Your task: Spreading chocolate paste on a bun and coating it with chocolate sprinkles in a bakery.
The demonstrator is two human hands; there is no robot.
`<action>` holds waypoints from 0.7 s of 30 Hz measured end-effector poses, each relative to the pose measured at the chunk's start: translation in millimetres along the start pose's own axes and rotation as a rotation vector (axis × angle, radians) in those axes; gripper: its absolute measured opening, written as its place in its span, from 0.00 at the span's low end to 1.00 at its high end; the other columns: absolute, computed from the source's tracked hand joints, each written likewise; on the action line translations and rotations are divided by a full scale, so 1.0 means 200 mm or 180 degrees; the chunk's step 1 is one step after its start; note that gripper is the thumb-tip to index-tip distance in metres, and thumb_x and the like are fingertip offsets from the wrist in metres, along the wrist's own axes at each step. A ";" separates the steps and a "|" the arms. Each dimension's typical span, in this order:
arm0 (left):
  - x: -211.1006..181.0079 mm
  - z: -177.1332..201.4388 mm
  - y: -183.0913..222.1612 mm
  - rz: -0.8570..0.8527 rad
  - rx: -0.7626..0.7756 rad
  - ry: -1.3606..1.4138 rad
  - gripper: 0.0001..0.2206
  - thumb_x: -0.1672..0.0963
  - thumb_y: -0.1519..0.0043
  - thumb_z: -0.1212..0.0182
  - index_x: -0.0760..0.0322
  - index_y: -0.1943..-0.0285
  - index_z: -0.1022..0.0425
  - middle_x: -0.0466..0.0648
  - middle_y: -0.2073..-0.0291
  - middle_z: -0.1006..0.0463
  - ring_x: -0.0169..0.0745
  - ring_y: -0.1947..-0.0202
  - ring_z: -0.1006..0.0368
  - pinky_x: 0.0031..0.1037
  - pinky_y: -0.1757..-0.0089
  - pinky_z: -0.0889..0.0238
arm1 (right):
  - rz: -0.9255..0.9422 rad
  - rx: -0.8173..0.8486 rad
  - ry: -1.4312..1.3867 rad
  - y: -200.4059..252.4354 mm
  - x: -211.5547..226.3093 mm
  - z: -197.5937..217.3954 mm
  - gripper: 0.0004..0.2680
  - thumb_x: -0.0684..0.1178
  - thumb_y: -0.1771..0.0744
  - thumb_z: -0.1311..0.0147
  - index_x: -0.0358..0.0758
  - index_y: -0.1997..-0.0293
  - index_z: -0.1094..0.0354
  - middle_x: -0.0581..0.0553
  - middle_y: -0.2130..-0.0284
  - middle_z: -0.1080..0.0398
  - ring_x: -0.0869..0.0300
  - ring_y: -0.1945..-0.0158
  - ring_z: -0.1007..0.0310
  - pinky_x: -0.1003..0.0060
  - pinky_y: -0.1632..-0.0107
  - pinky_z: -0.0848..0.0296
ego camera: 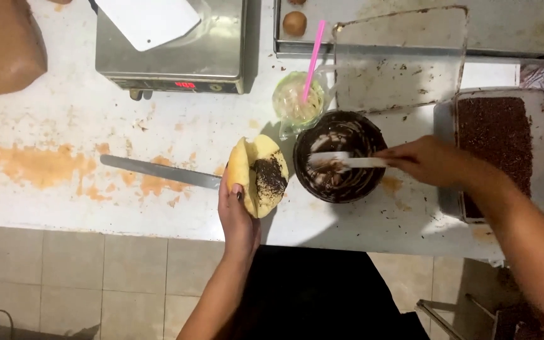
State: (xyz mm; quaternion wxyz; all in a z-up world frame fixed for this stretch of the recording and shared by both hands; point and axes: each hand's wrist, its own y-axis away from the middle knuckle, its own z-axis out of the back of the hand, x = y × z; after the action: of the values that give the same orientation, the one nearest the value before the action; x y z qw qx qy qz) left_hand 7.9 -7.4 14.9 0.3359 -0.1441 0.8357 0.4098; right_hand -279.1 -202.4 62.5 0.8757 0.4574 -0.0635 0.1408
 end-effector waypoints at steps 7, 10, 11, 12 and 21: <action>0.05 0.00 -0.01 -0.0099 0.0187 0.0049 0.35 0.50 0.44 0.40 0.64 0.25 0.39 0.59 0.40 0.28 0.55 0.44 0.27 0.42 0.52 0.27 | 0.0084 -0.0405 -0.0107 -0.01 -0.06 -0.15 0.15 0.54 0.28 0.57 0.65 0.33 0.32 0.46 0.79 0.26 0.59 0.83 0.42 0.67 0.75 0.39; 0.05 0.01 -0.01 -0.0120 0.0264 0.0000 0.37 0.49 0.46 0.38 0.65 0.26 0.40 0.60 0.39 0.28 0.55 0.43 0.28 0.43 0.51 0.27 | 0.0105 -0.0213 0.0049 0.15 -0.06 -0.12 0.15 0.54 0.29 0.57 0.69 0.35 0.30 0.49 0.78 0.20 0.62 0.83 0.39 0.69 0.75 0.37; 0.04 0.01 0.00 -0.0093 0.0250 -0.0023 0.38 0.49 0.47 0.37 0.64 0.26 0.40 0.60 0.39 0.28 0.57 0.43 0.28 0.45 0.50 0.27 | -0.0192 -0.0240 0.0018 0.25 -0.01 -0.07 0.15 0.55 0.28 0.59 0.71 0.37 0.28 0.48 0.80 0.22 0.61 0.84 0.38 0.70 0.79 0.35; 0.04 0.03 0.00 -0.0088 0.0234 -0.0020 0.38 0.49 0.47 0.37 0.64 0.26 0.40 0.60 0.39 0.28 0.57 0.43 0.28 0.45 0.50 0.27 | -0.0189 -0.0225 0.0026 0.27 -0.02 -0.06 0.15 0.55 0.28 0.59 0.71 0.37 0.28 0.48 0.80 0.22 0.61 0.84 0.38 0.70 0.79 0.35; 0.07 0.03 0.01 -0.0033 0.0456 0.0387 0.37 0.50 0.43 0.39 0.63 0.24 0.45 0.63 0.35 0.32 0.60 0.38 0.31 0.48 0.46 0.30 | -0.0560 0.0105 -0.0210 0.30 0.10 -0.24 0.14 0.57 0.30 0.53 0.59 0.40 0.23 0.49 0.74 0.20 0.61 0.79 0.39 0.67 0.70 0.40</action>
State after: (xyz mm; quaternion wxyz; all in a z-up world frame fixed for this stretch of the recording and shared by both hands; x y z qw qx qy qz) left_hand -0.8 -0.7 4.6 0.2962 -0.1486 0.8810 0.3377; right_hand -279.7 -127.0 87.3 0.8745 0.4800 -0.0495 0.0492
